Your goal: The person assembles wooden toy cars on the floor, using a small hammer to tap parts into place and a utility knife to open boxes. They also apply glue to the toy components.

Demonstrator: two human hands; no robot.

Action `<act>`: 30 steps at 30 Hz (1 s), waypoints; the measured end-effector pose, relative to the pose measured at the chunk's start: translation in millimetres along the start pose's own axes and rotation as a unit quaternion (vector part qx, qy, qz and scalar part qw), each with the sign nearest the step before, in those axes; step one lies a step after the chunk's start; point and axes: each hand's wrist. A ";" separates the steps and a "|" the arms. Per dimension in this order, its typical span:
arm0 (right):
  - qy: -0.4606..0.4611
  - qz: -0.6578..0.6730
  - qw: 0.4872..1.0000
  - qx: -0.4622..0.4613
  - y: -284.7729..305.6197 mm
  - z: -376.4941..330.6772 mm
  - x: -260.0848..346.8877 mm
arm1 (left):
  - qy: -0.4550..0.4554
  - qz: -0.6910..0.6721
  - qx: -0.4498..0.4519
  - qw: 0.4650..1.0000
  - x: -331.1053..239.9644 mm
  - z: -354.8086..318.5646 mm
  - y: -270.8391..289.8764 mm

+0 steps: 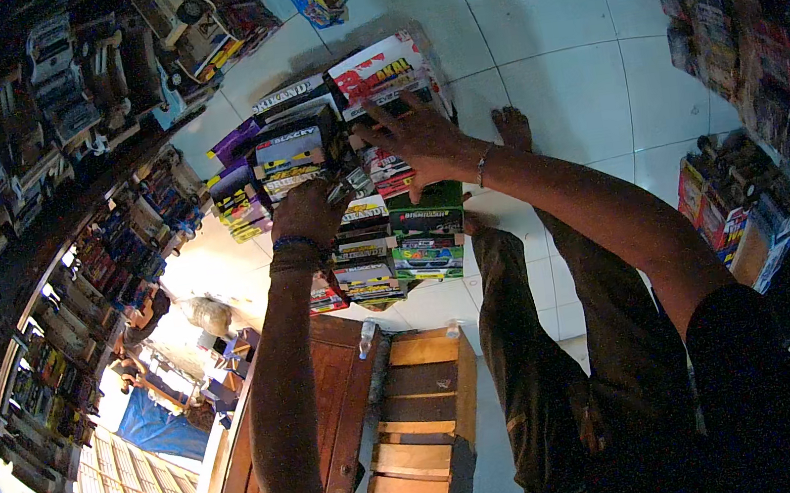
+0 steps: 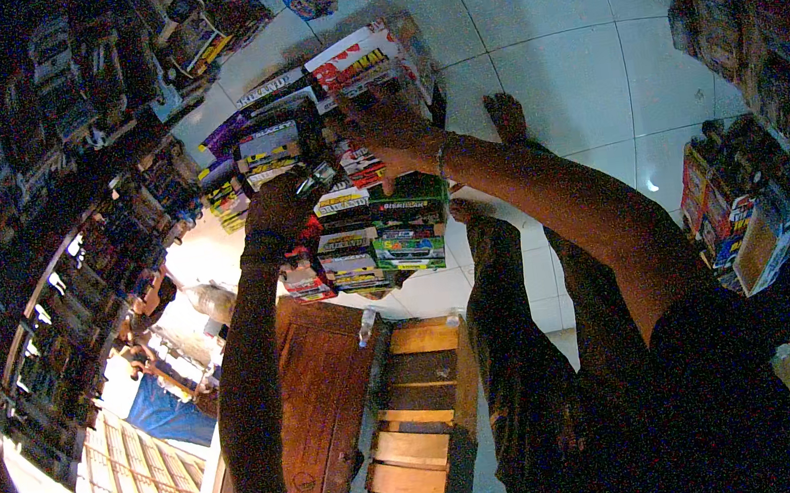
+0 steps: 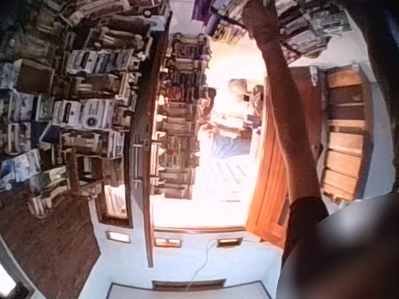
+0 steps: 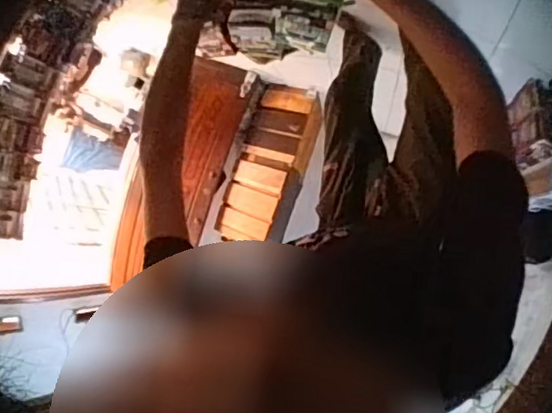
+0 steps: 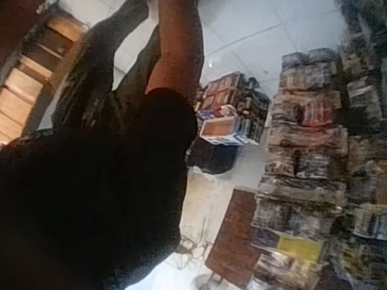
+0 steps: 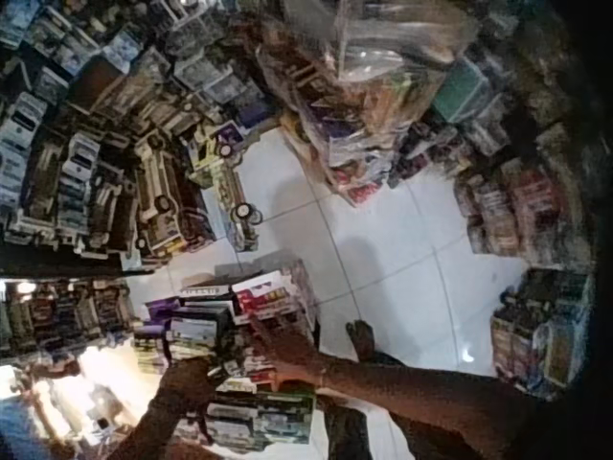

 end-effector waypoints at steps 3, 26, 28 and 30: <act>0.000 0.012 1.000 0.013 -2.0 0.0 -0.3 | -0.024 0.022 -0.024 0.999 -0.6 3.1 2.7; -0.002 0.033 0.999 0.012 -9.0 5.6 -0.9 | -0.081 0.289 0.145 0.943 -31.5 61.7 54.9; -0.023 0.025 0.999 0.014 -11.1 6.0 0.3 | -0.094 0.296 0.120 0.943 -34.4 58.9 54.8; -0.026 0.004 1.000 -0.010 -12.8 6.7 1.3 | -0.098 0.303 0.111 0.942 -36.2 57.6 55.4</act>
Point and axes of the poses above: each hand's wrist, its own z-axis towards the middle knuckle, its own y-axis out of the back of the hand, x = y × z, and after that the axes turned 14 degrees about -z, right-handed
